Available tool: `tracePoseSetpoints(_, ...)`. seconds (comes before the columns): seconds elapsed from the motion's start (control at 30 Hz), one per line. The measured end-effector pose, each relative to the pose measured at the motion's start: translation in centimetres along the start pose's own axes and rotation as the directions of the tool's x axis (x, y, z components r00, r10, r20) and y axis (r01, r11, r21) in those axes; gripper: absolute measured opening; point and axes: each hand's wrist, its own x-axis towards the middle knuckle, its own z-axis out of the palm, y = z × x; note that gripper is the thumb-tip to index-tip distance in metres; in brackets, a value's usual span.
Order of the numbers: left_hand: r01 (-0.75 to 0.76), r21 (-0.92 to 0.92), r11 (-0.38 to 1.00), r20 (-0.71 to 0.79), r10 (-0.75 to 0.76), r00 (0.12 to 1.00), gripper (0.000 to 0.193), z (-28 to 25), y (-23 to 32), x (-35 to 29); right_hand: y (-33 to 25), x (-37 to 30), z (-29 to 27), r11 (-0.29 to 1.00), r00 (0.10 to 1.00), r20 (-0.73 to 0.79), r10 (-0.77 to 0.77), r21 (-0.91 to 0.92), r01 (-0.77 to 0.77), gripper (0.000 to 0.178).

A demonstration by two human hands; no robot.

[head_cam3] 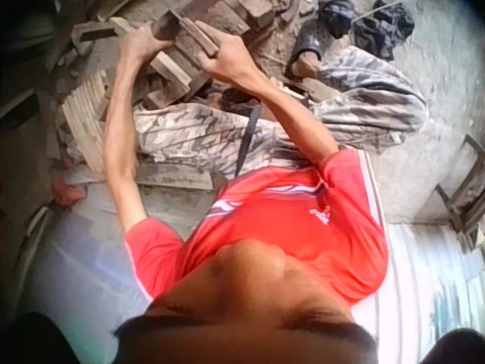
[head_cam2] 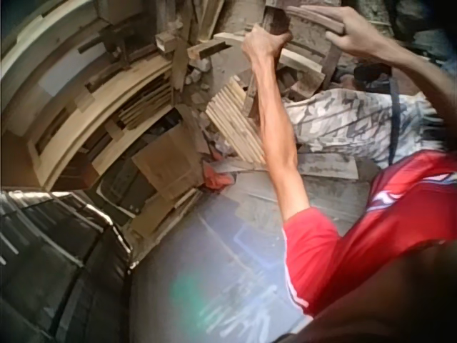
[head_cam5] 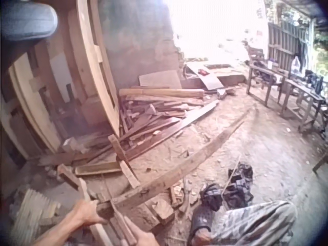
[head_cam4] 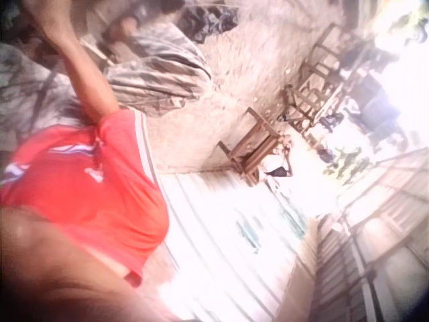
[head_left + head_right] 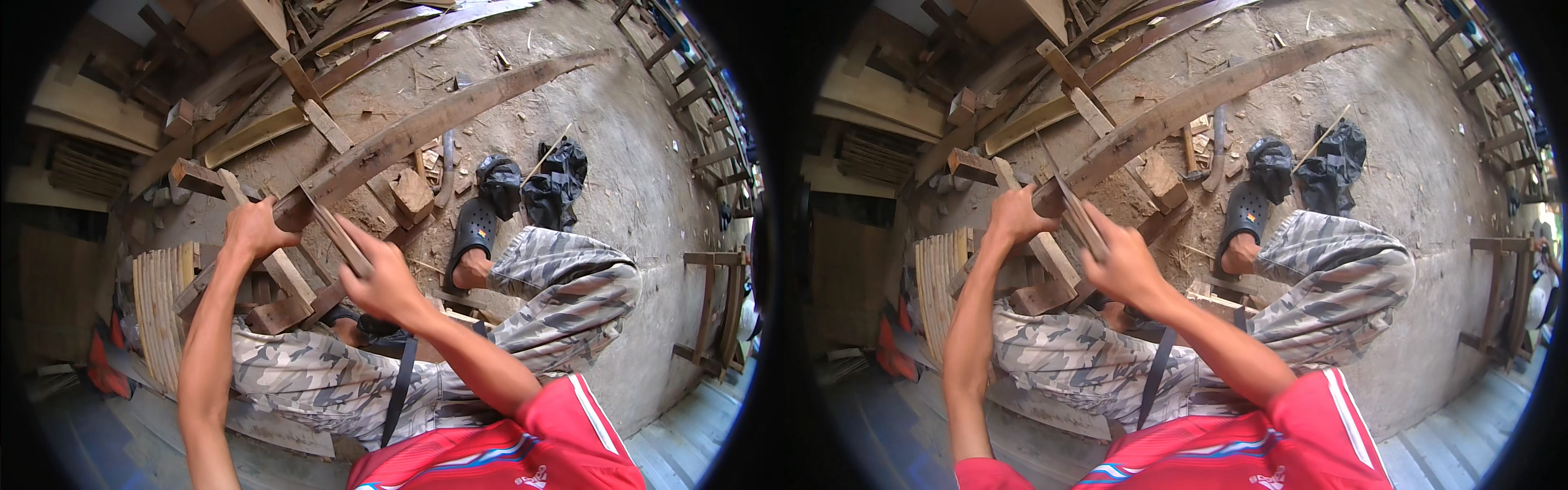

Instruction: The person uses a hand saw to cut a wooden plank into smaller pieces. They then use a hammer to split the cut pieces further.

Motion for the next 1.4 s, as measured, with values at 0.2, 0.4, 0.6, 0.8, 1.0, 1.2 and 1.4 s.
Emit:
tracePoseSetpoints(0.2, -0.047, -0.046, 0.998, -0.032, 0.046, 0.998, 0.073, 0.9, -1.7, 0.2, 0.3, -5.0, -0.3, 0.998, 0.996, 0.061, 0.061, 0.012, -0.062, 0.073)
tracePoseSetpoints(0.4, -0.001, -0.012, 1.000, -0.010, 0.001, 1.000, 0.083, 0.8, -1.4, -0.6, -3.2, -16.8, -5.7, 0.980, 0.963, 0.186, 0.197, -0.075, -0.186, 0.083)
tracePoseSetpoints(0.6, -0.012, 0.059, 0.998, -0.069, 0.016, 0.998, 0.072, 0.6, 0.0, -1.6, -0.3, 1.4, 1.1, 0.998, 1.000, 0.002, -0.020, -0.061, 0.020, 0.071)
tracePoseSetpoints(0.8, -0.040, 0.042, 0.998, -0.095, 0.044, 0.995, 0.074, 0.8, -0.4, -1.4, 1.3, -1.5, 0.7, 0.991, 0.993, -0.017, -0.117, -0.066, 0.116, 0.069)
tracePoseSetpoints(1.0, -0.075, 0.042, 0.996, -0.081, 0.078, 0.994, 0.076, 2.2, -1.9, -0.9, -5.6, -19.4, -7.9, 0.965, 0.968, 0.140, 0.209, -0.189, -0.181, 0.079)
tracePoseSetpoints(1.2, -0.039, 0.012, 0.999, -0.126, 0.041, 0.991, 0.074, 2.0, 0.1, -2.6, -2.2, -7.1, -2.9, 0.989, 0.997, 0.059, 0.049, -0.141, -0.040, 0.067)
tracePoseSetpoints(1.4, -0.062, 0.053, 0.997, -0.126, 0.068, 0.990, 0.073, 1.0, -0.2, -2.0, -1.7, 0.3, 0.6, 0.993, 0.993, 0.047, 0.113, 0.017, -0.114, 0.057)
